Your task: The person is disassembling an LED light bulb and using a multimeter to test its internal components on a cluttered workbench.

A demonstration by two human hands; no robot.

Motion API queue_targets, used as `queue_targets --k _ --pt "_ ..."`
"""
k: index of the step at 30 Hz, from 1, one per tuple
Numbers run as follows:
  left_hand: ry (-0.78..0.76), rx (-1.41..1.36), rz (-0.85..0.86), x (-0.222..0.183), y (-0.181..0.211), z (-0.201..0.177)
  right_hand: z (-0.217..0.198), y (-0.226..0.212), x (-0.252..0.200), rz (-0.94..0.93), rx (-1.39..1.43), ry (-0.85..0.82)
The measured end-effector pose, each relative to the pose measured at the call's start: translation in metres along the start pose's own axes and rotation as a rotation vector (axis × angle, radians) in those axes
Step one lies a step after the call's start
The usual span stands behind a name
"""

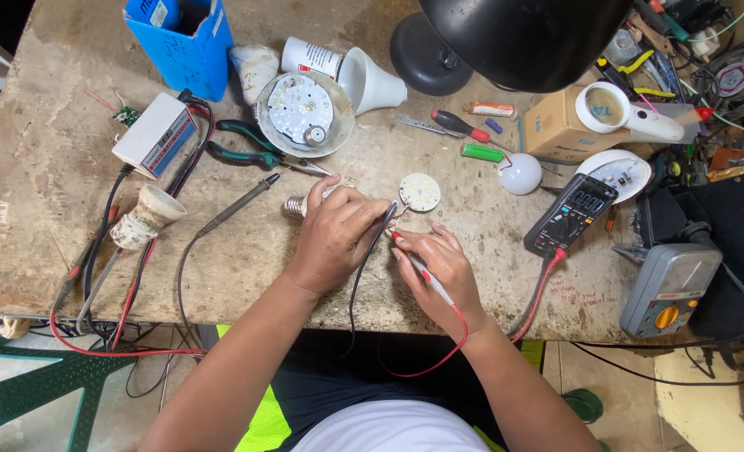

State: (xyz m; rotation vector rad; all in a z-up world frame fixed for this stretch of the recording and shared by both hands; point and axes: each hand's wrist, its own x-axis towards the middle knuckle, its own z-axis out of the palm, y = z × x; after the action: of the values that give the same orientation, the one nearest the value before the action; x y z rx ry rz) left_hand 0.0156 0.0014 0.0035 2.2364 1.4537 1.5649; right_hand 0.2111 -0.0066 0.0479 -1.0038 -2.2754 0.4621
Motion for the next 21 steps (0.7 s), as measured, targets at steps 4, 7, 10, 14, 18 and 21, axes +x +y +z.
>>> queue_targets --k 4,7,10,14,18,21 --pt "0.004 -0.003 -0.009 -0.0001 0.0007 0.0007 -0.0001 -0.0011 0.0024 0.019 -0.015 -0.031" --pt "0.007 0.0 -0.005 -0.0005 -0.0013 0.0017 -0.0013 -0.0019 0.0045 0.02 -0.029 -0.048" --pt "0.007 0.002 -0.006 0.0002 -0.0002 0.0015 -0.0013 -0.0013 0.0047 0.024 -0.055 -0.054" --pt "0.006 0.002 -0.009 -0.0002 0.0011 0.0012 -0.0019 -0.004 0.0056 0.033 -0.072 -0.063" --pt "0.005 0.008 -0.008 0.0 0.0 0.002 0.0 -0.003 0.0044 0.041 -0.079 -0.069" --pt "0.002 0.007 -0.005 -0.0015 -0.001 0.0024 0.002 0.0011 0.0026 0.037 -0.073 -0.062"
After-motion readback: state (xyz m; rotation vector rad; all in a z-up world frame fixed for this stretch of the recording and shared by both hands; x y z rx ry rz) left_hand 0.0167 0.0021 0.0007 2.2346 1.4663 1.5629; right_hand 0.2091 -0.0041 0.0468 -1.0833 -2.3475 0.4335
